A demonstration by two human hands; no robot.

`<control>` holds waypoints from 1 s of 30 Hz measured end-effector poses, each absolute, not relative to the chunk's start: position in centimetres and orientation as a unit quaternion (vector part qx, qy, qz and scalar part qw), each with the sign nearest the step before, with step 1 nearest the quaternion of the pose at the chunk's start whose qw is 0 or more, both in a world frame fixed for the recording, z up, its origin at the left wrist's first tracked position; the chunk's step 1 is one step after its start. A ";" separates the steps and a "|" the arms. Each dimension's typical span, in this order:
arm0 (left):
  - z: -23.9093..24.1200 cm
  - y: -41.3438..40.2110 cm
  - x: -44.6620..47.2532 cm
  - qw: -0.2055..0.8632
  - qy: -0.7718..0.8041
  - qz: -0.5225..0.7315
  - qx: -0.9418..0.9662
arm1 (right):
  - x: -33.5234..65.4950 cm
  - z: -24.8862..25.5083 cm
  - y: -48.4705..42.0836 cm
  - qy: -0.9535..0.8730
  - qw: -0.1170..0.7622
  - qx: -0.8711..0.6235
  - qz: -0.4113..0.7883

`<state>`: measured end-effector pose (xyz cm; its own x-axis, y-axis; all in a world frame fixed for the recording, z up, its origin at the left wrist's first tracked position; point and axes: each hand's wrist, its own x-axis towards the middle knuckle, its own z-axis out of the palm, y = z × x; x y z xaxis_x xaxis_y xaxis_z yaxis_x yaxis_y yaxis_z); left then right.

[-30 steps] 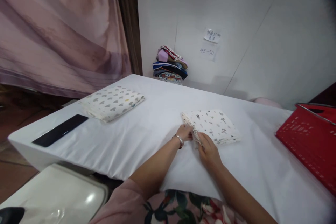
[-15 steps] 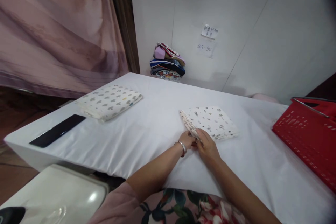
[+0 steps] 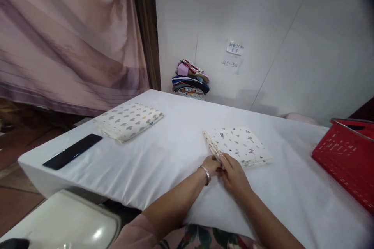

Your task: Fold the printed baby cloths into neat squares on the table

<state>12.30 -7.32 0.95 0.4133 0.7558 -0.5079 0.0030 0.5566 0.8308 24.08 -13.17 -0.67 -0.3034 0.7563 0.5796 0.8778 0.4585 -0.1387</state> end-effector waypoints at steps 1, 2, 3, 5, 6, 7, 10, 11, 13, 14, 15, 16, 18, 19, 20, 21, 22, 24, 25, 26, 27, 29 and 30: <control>0.9 -7.3 12.4 0.736 0.483 0.253 0.402 | 24.2 -0.8 -13.1 -0.798 0.299 -0.513 -0.103; 0.9 -7.3 12.4 0.730 0.488 0.252 0.408 | 24.2 -0.9 -13.0 -0.795 0.301 -0.517 -0.101; 0.9 -7.2 12.4 0.723 0.492 0.249 0.416 | 24.3 -1.0 -13.0 -0.793 0.302 -0.520 -0.098; 1.1 -7.0 12.1 0.714 0.495 0.233 0.436 | 24.6 -1.1 -12.8 -0.791 0.307 -0.521 -0.092; 1.2 -6.9 11.9 0.712 0.492 0.218 0.450 | 24.7 -1.2 -12.8 -0.792 0.310 -0.519 -0.090; 1.4 -6.6 11.5 0.709 0.488 0.196 0.469 | 24.8 -1.2 -12.8 -0.792 0.313 -0.516 -0.090; 1.8 -4.9 9.9 0.673 0.491 0.133 0.537 | 24.9 -1.3 -12.7 -0.791 0.320 -0.513 -0.097; 1.9 -4.1 9.2 0.647 0.503 0.127 0.559 | 24.9 -1.2 -12.7 -0.789 0.320 -0.515 -0.101; 1.9 -2.1 8.0 0.578 0.540 0.149 0.594 | 24.8 -1.2 -12.7 -0.785 0.321 -0.519 -0.106; 1.9 -1.0 7.5 0.537 0.559 0.170 0.608 | 24.8 -1.1 -12.7 -0.785 0.319 -0.520 -0.106; 1.9 0.0 7.1 0.494 0.576 0.192 0.622 | 24.7 -1.1 -12.7 -0.784 0.318 -0.522 -0.105; 1.8 1.0 6.7 0.452 0.590 0.211 0.635 | 24.7 -1.1 -12.8 -0.783 0.316 -0.525 -0.104; 1.6 2.6 6.5 0.381 0.603 0.238 0.659 | 24.6 -1.0 -12.8 -0.781 0.313 -0.531 -0.102; 1.5 3.3 6.6 0.354 0.603 0.245 0.671 | 24.7 -0.9 -12.9 -0.781 0.312 -0.532 -0.101; 1.4 3.9 6.8 0.333 0.600 0.248 0.684 | 24.7 -0.9 -12.9 -0.781 0.312 -0.532 -0.102; 1.2 4.4 7.0 0.316 0.594 0.249 0.696 | 24.7 -1.0 -12.9 -0.782 0.312 -0.530 -0.103; 1.1 4.8 7.3 0.304 0.587 0.249 0.708 | 24.8 -1.0 -12.9 -0.784 0.311 -0.527 -0.105; 0.8 5.6 8.0 0.287 0.573 0.243 0.728 | 24.9 -1.2 -12.8 -0.787 0.309 -0.523 -0.109; 0.7 5.9 8.2 0.282 0.567 0.239 0.736 | 25.0 -1.4 -12.8 -0.788 0.307 -0.522 -0.110; 0.6 6.3 8.5 0.279 0.562 0.235 0.742 | 25.0 -1.5 -12.7 -0.790 0.303 -0.521 -0.110; 0.6 6.6 8.6 0.277 0.557 0.232 0.748 | 25.0 -1.6 -12.7 -0.792 0.300 -0.520 -0.109; 0.5 7.3 8.8 0.274 0.545 0.227 0.759 | 25.0 -1.6 -12.6 -0.795 0.295 -0.518 -0.108; 0.5 7.6 8.8 0.272 0.538 0.226 0.765 | 24.9 -1.5 -12.6 -0.797 0.295 -0.516 -0.108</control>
